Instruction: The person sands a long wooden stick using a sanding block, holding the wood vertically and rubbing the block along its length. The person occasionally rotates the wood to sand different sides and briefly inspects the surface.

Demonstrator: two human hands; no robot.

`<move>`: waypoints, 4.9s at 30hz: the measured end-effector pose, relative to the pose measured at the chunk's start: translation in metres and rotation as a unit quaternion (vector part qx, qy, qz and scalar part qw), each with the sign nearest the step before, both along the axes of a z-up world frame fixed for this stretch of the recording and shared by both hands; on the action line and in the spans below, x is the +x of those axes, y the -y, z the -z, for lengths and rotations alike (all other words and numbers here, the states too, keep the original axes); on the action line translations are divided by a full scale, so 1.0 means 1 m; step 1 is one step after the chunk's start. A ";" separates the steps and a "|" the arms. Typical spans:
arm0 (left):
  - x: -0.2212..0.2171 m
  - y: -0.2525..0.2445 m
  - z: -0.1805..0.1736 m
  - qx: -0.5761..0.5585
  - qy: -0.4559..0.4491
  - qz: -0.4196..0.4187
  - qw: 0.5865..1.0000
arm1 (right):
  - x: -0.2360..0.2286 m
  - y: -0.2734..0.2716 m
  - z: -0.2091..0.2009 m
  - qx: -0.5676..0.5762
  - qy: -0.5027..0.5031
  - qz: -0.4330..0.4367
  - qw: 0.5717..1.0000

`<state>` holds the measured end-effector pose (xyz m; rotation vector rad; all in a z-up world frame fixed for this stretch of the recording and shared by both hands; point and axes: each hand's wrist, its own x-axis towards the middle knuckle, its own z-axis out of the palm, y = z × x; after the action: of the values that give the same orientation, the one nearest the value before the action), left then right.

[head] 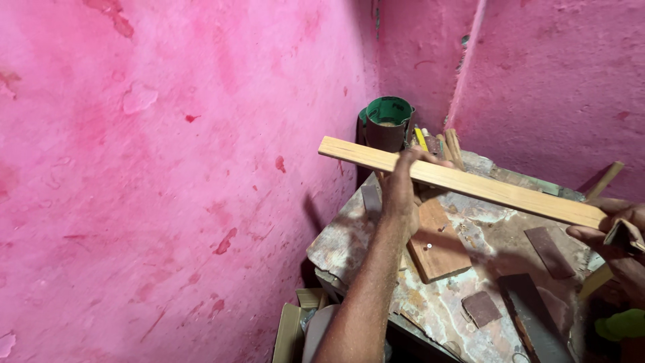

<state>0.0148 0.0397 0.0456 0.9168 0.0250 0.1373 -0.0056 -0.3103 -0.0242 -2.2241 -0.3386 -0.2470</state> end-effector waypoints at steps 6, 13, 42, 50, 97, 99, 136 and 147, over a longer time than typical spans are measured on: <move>-0.003 0.018 -0.004 0.066 0.039 0.165 0.983 | -0.001 0.004 -0.018 0.034 -0.043 0.031 0.998; -0.007 0.017 -0.010 0.098 0.043 0.191 0.976 | 0.004 0.005 -0.018 0.049 -0.044 0.042 0.997; -0.001 0.021 -0.004 -0.051 0.011 0.103 0.993 | 0.024 0.016 -0.014 0.597 -0.109 0.008 0.795; -0.005 0.027 -0.009 -0.015 0.001 0.183 0.983 | 0.036 0.047 0.027 0.735 -0.142 -0.090 0.657; 0.022 -0.024 -0.002 0.015 -0.048 -0.156 0.987 | 0.102 0.109 0.117 0.733 -0.104 0.054 0.670; 0.022 -0.023 0.000 0.009 -0.027 -0.164 0.986 | 0.099 0.110 0.120 0.723 -0.092 0.051 0.683; -0.003 0.062 0.023 -0.017 -0.043 0.143 0.989 | 0.024 -0.011 0.014 0.680 -0.183 0.005 0.710; 0.005 0.021 0.000 0.035 -0.094 -0.034 0.994 | 0.054 0.036 0.070 0.727 -0.146 -0.009 0.671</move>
<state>0.0196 0.0190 0.0459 0.9962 0.2280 0.1148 0.0482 -0.3463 -0.0938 -0.6113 0.0724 -0.0627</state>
